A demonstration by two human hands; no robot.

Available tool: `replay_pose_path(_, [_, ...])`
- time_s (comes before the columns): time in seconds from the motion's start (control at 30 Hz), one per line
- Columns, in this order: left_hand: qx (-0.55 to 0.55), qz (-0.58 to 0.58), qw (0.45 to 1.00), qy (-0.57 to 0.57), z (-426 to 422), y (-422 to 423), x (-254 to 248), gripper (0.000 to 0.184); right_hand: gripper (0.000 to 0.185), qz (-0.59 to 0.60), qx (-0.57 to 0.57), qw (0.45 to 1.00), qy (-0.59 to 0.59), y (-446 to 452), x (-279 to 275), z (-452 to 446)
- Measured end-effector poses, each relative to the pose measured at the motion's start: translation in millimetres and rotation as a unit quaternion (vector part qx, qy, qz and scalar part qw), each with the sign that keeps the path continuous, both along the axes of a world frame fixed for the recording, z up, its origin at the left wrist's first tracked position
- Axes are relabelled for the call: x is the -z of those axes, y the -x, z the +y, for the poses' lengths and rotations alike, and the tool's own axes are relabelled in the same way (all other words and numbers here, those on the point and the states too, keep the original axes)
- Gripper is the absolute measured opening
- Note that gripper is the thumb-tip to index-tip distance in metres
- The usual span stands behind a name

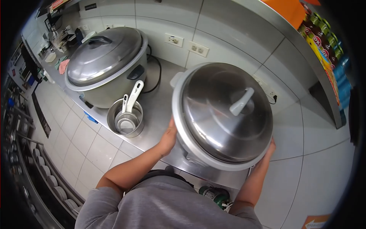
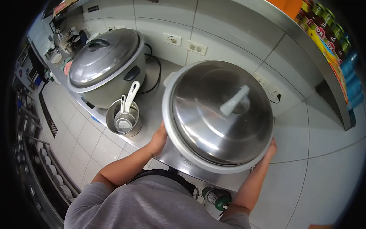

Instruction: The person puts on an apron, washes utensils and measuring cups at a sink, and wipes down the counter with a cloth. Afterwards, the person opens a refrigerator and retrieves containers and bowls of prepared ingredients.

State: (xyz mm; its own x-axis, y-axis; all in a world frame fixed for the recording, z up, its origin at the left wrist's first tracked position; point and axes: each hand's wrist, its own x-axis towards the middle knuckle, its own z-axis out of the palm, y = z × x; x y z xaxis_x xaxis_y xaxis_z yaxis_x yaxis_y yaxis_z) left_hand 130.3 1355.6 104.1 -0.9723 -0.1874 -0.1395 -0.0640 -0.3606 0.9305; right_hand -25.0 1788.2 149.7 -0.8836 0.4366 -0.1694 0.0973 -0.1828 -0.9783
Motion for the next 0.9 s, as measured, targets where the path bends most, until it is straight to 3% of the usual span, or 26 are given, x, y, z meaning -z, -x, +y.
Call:
replay_pose_path(0.07, [0.047,0.042,0.997,0.036,-24.3,-3.1,-24.0,0.055,0.044,0.021,-0.012,0.999,0.025,-7.8,-7.6,-5.8])
replay_pose_path(0.13, [-0.034,0.058,0.962,0.264,-59.8,-25.5,-36.2,0.059,0.047,0.024,-0.004,0.998,0.058,-21.4,-3.8,-6.1])
replay_pose_path(0.2, [-0.150,0.057,0.882,0.444,-110.6,-52.7,-59.0,0.064,0.055,0.028,0.017,0.992,0.118,-50.9,10.1,0.5])
replay_pose_path(0.27, [-0.328,0.006,0.786,0.524,-177.6,-78.1,-33.7,0.069,0.047,0.053,0.062,0.994,0.073,-83.8,83.2,28.5])
replay_pose_path(0.33, [-0.316,-0.142,0.741,0.576,-236.4,-106.9,-1.5,0.073,0.032,0.001,0.169,0.986,0.002,-148.8,132.4,-0.5])
replay_pose_path(0.37, [-0.199,-0.250,0.857,0.404,-253.2,-107.5,7.3,0.074,0.024,-0.058,0.170,0.983,-0.046,-184.2,148.0,-27.6])
replay_pose_path(0.4, [-0.068,-0.347,0.912,0.206,-268.5,-108.5,14.4,0.076,0.017,-0.119,0.171,0.974,-0.093,-218.2,160.4,-61.3])
replay_pose_path(0.47, [-0.136,-0.188,0.955,0.182,-249.3,-102.3,27.1,0.079,0.009,-0.142,0.116,0.977,-0.109,-267.5,179.5,-143.8])
replay_pose_path(0.5, [-0.075,-0.195,0.968,0.138,-254.2,-94.9,16.7,0.082,0.009,-0.136,0.053,0.985,-0.097,-286.9,174.4,-187.9])
replay_pose_path(0.67, [-0.032,-0.170,0.985,0.001,-232.4,-51.8,29.1,0.079,0.013,-0.146,-0.191,0.967,-0.084,-296.2,127.4,-345.8])
replay_pose_path(0.8, [0.013,-0.153,0.984,-0.095,-209.4,-22.6,36.2,0.080,0.013,-0.085,-0.198,0.972,-0.099,-277.1,107.7,-398.7])
replay_pose_path(0.9, [0.019,-0.125,0.988,-0.089,-202.1,-15.1,33.5,0.080,0.014,0.006,-0.193,0.949,-0.250,-247.1,80.5,-437.1])
